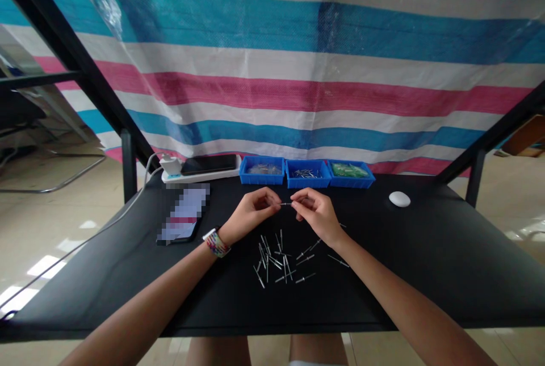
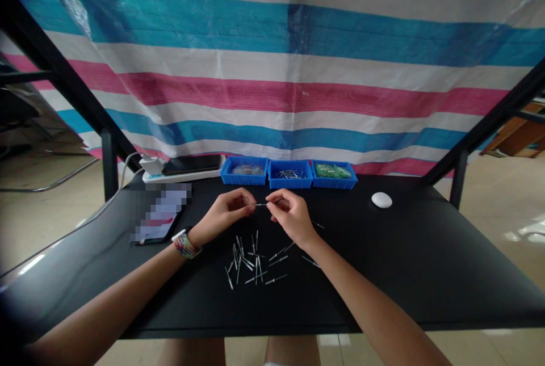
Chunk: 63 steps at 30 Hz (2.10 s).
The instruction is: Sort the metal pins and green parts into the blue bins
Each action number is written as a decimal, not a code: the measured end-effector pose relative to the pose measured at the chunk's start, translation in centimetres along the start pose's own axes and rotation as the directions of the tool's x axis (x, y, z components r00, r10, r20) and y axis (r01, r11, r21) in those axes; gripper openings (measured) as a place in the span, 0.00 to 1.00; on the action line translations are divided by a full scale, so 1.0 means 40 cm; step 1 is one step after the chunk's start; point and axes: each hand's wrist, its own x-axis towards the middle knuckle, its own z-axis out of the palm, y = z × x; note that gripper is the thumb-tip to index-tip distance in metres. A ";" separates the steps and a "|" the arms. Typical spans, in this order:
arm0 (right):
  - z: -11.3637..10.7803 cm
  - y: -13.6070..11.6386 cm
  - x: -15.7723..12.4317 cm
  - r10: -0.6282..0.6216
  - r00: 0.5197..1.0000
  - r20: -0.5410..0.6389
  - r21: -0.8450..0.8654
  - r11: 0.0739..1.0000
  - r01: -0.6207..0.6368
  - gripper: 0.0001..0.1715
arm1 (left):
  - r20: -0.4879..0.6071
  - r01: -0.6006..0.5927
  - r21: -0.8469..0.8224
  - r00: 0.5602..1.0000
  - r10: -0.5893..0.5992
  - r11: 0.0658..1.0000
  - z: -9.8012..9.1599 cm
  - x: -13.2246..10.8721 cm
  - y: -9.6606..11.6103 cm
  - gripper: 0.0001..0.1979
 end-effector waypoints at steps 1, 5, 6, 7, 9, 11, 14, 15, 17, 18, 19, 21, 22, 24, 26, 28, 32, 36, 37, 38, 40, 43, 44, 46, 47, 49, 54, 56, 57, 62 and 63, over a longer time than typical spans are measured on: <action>-0.001 -0.002 0.001 -0.005 1.000 -0.004 -0.010 1.000 0.005 0.12 | 0.004 0.007 -0.008 1.000 -0.007 1.000 0.001 0.000 0.000 0.13; -0.003 -0.004 0.003 -0.020 1.000 0.006 -0.043 0.999 0.020 0.11 | 0.013 0.025 -0.011 1.000 -0.024 1.000 0.004 0.000 0.003 0.13; -0.003 -0.004 0.004 -0.024 1.000 0.013 -0.050 0.998 0.025 0.10 | 0.010 0.022 -0.009 1.000 -0.022 1.000 0.004 0.000 0.004 0.14; -0.003 -0.005 0.006 -0.024 0.999 0.022 -0.053 0.998 0.025 0.10 | 0.004 0.017 -0.007 1.000 -0.017 1.000 0.003 0.000 0.005 0.14; -0.004 -0.007 0.009 -0.001 0.999 0.040 -0.054 0.999 0.003 0.12 | -0.013 0.006 -0.003 1.000 -0.006 1.000 0.000 0.000 0.008 0.13; -0.004 -0.010 0.011 0.038 0.998 0.050 -0.048 0.998 -0.036 0.13 | -0.027 0.000 0.001 1.000 0.000 1.000 -0.004 0.000 0.010 0.13; -0.005 -0.015 0.014 0.065 0.996 0.060 -0.030 0.998 -0.063 0.13 | -0.029 0.006 0.002 1.000 -0.006 1.000 -0.009 0.000 0.012 0.13; -0.004 -0.016 0.015 0.062 0.996 0.060 -0.022 0.998 -0.060 0.13 | -0.027 0.007 0.000 1.000 -0.007 1.000 -0.010 0.000 0.012 0.13; -0.003 -0.016 0.015 0.047 0.997 0.054 0.000 0.999 -0.047 0.12 | -0.024 0.010 -0.004 1.000 -0.010 1.000 -0.011 0.000 0.012 0.13; -0.002 -0.016 0.015 0.037 0.998 0.045 0.013 0.999 -0.037 0.11 | -0.024 0.012 -0.005 1.000 -0.012 1.000 -0.011 0.000 0.011 0.13; -0.001 -0.015 0.016 0.026 0.999 0.035 0.025 0.999 -0.027 0.11 | -0.027 0.015 -0.006 1.000 -0.015 1.000 -0.011 0.000 0.011 0.14; 0.001 -0.013 0.017 0.003 1.000 0.022 0.042 0.999 -0.004 0.12 | -0.027 0.021 -0.004 0.999 -0.021 1.000 -0.010 -0.001 0.012 0.14; 0.002 -0.013 0.018 -0.008 1.000 0.017 0.046 0.999 0.007 0.12 | -0.026 0.022 -0.005 0.999 -0.022 1.000 -0.009 -0.001 0.013 0.15; 0.003 -0.012 0.019 -0.026 1.000 0.004 0.047 0.999 0.025 0.13 | -0.017 0.030 -0.011 0.999 -0.030 0.999 -0.006 -0.002 0.015 0.16; 0.003 -0.012 0.019 -0.036 0.999 -0.014 0.046 0.998 0.037 0.14 | -0.003 0.044 -0.018 0.999 -0.044 0.999 -0.002 -0.003 0.017 0.16; 0.003 -0.014 0.019 -0.043 0.999 -0.024 0.043 0.998 0.044 0.14 | 0.003 0.054 -0.016 0.999 -0.054 0.998 0.002 -0.004 0.016 0.16; 0.001 -0.018 0.018 -0.054 0.998 -0.011 0.037 0.998 0.055 0.14 | -0.036 0.039 0.009 0.999 -0.039 0.999 0.004 -0.003 0.012 0.16; -0.003 -0.020 0.019 0.006 1.000 0.017 0.034 0.999 -0.007 0.14 | -0.100 0.010 0.036 0.995 -0.006 0.999 -0.005 -0.001 0.014 0.15; -0.004 -0.021 0.019 0.038 0.999 0.035 0.036 0.999 -0.039 0.14 | -0.109 0.008 0.039 0.994 -0.004 0.999 -0.007 -0.001 0.015 0.15; -0.004 -0.021 0.019 0.067 0.996 0.057 0.038 0.997 -0.069 0.15 | -0.115 0.008 0.039 0.993 -0.003 0.999 -0.009 -0.001 0.016 0.15; -0.003 -0.022 0.018 0.102 0.990 0.096 0.037 0.994 -0.106 0.16 | -0.112 0.010 0.036 0.994 -0.006 0.999 -0.009 -0.002 0.019 0.15; 0.001 -0.021 0.014 0.099 0.988 0.117 0.032 0.994 -0.104 0.14 | -0.086 0.008 0.036 0.996 -0.005 0.999 -0.003 -0.005 0.020 0.13; 0.003 -0.021 0.012 0.091 0.990 0.112 0.028 0.995 -0.095 0.13 | -0.077 0.010 0.038 0.997 -0.007 0.999 0.000 -0.006 0.020 0.13; 0.007 -0.019 0.010 0.070 0.993 0.091 0.019 0.997 -0.072 0.10 | -0.070 0.015 0.043 0.997 -0.012 0.999 0.004 -0.008 0.018 0.13; 0.008 -0.019 0.009 0.057 0.995 0.079 0.017 0.998 -0.059 0.10 | -0.070 0.015 0.046 0.997 -0.011 0.999 0.005 -0.008 0.017 0.13; 0.010 -0.019 0.008 0.040 0.997 0.071 0.018 0.999 -0.041 0.10 | -0.082 0.002 0.058 0.997 0.003 0.998 0.005 -0.009 0.016 0.14; 0.011 -0.031 0.010 0.050 0.994 0.097 0.025 0.998 -0.053 0.11 | -0.122 -0.033 0.087 0.992 0.043 0.996 -0.001 -0.008 0.020 0.14; 0.011 -0.036 0.012 0.028 0.996 0.082 0.039 0.999 -0.031 0.11 | -0.123 -0.030 0.077 0.992 0.040 0.997 -0.001 -0.008 0.022 0.14; 0.012 -0.038 0.012 0.010 0.998 0.069 0.043 0.999 -0.013 0.11 | -0.117 -0.025 0.065 0.993 0.032 0.998 0.000 -0.008 0.022 0.14; 0.008 -0.037 0.009 -0.042 0.998 0.045 0.014 0.999 0.041 0.10 | -0.057 0.007 -0.005 0.998 -0.007 1.000 0.007 -0.011 0.020 0.15; 0.007 -0.036 0.008 -0.038 0.998 0.045 0.013 0.999 0.037 0.10 | -0.049 0.011 -0.010 0.999 -0.012 1.000 0.007 -0.011 0.019 0.15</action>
